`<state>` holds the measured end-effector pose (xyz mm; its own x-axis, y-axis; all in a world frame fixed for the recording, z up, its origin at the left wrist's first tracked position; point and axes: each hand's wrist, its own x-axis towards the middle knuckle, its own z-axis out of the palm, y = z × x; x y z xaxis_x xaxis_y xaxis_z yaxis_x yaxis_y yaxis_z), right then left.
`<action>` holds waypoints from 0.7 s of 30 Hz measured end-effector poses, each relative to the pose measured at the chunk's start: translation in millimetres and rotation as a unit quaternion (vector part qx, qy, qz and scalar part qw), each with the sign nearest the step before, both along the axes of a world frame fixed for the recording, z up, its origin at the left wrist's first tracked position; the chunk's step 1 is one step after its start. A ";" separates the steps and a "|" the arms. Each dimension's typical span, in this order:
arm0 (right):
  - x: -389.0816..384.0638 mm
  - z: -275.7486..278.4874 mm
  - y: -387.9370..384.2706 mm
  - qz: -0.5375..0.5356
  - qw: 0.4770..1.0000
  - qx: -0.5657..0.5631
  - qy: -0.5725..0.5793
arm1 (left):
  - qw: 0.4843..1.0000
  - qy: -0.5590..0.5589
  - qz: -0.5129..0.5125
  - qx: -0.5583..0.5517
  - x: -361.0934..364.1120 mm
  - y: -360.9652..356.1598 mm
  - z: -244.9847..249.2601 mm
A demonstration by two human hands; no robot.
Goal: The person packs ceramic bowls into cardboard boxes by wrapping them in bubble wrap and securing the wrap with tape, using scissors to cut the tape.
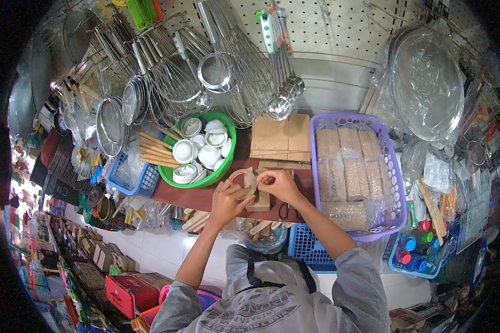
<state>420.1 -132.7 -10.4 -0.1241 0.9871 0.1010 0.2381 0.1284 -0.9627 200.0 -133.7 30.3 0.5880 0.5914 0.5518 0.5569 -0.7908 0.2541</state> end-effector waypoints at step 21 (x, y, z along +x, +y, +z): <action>-6.5 9.6 -5.3 -0.043 0.997 0.000 -0.067 | 0.994 -0.065 0.053 -0.067 12.1 -6.6 -4.2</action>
